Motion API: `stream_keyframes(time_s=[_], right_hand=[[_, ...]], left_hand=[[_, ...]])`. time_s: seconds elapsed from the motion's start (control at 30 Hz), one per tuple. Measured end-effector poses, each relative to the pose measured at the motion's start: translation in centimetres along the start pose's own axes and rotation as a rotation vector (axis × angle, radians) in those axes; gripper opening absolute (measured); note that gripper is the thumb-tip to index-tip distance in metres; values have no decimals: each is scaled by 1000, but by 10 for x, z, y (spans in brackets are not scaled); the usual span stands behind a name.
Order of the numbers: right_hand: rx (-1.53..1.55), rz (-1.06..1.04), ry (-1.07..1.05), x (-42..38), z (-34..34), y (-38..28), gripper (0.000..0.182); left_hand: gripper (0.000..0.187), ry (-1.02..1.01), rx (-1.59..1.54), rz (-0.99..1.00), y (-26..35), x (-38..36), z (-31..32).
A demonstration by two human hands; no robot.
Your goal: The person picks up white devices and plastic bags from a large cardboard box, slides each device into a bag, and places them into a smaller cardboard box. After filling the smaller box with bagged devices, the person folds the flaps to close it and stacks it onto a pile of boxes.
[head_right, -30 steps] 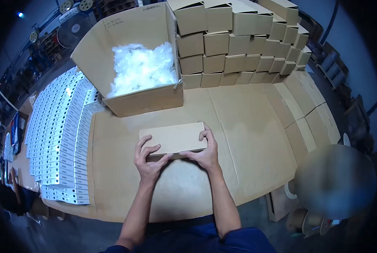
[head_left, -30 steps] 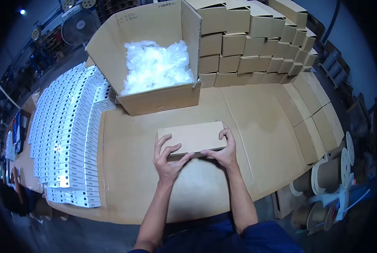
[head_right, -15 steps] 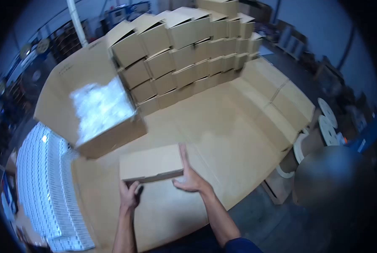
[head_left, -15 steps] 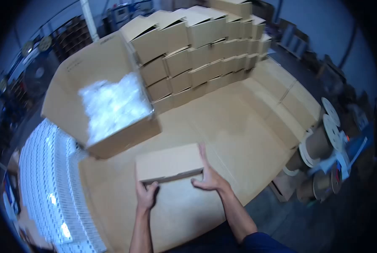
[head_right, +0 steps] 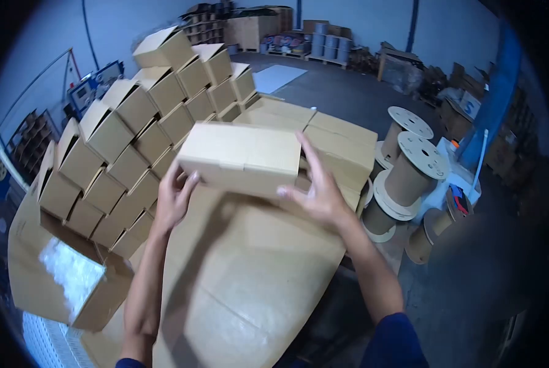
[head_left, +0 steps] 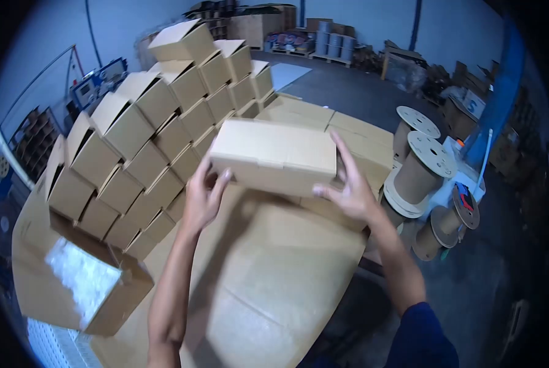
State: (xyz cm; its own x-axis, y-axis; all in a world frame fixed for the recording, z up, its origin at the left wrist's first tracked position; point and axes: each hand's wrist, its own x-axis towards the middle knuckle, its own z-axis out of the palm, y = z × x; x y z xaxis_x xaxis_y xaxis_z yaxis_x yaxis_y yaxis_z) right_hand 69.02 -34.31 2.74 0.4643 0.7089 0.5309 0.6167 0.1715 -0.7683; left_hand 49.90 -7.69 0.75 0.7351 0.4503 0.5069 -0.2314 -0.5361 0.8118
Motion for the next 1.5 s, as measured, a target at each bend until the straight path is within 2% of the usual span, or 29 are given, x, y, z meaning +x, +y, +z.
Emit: stream_keyframes(time_s=[0.07,0.1,0.2,0.23,0.27,0.37,0.4,0.57,0.63,0.73,0.77,0.87,0.9,1.0,1.03,1.17,1.23,1.27,1.3,1.33,1.37,1.4,1.43,1.47,1.5], right_hand=[[-70,-21,65,51,-39,32,107],[87,-18,90,76,-52,43,104],[-100,-5,162,139,-87,85,103],[-148,-16,165,158,-97,103,103],[-192,-26,164,173,-104,124,103],[-290,-4,184,188,-108,153,105],[-317,11,197,192,-109,158,105],[-357,130,175,185,-103,174,104],[-283,135,174,184,-103,188,105],[-231,119,182,185,-103,196,107],[-229,107,184,186,-103,196,108],[-253,110,190,186,-99,189,106],[-250,110,187,187,-99,190,105],[-250,119,202,184,-98,190,105],[-255,118,204,184,-97,188,105],[-120,69,186,185,-98,200,105],[-44,124,152,182,-96,182,111],[-107,84,152,180,-96,177,116],[-315,-6,231,180,-98,175,118],[-474,-94,352,184,-100,167,115],[-629,-173,480,186,-98,153,113],[-561,-202,524,190,-86,130,94],[-539,-222,471,200,-75,115,82],[-520,-236,415,213,-63,101,70],[-430,-258,341,223,-42,80,63]], left_hand=[[59,12,-116,138,-42,90,37],[57,-45,-163,110,-46,131,51],[51,-12,-261,87,-71,222,97],[51,-23,-183,97,-96,251,104],[51,-32,-103,103,-118,271,109],[52,-5,-1,-3,-133,294,122],[52,14,14,33,-135,303,126],[54,57,170,72,-161,305,135],[55,61,240,89,-164,297,141],[55,40,190,73,-169,301,144],[54,8,164,12,-175,304,143],[53,65,414,-118,-133,283,146],[52,78,368,-15,-136,282,145],[48,70,440,-126,-141,285,144],[46,80,457,-17,-148,285,144],[48,-39,488,-82,-148,287,143],[51,-108,509,-146,-132,278,134],[52,-125,547,-170,-118,264,127],[46,5,589,36,-108,250,118],[40,130,628,244,-96,239,105],[38,157,546,246,-70,230,81],[36,179,465,254,-32,222,54],[35,194,384,265,5,217,28],[34,273,474,289,29,217,6],[38,431,475,410,31,230,-15]])
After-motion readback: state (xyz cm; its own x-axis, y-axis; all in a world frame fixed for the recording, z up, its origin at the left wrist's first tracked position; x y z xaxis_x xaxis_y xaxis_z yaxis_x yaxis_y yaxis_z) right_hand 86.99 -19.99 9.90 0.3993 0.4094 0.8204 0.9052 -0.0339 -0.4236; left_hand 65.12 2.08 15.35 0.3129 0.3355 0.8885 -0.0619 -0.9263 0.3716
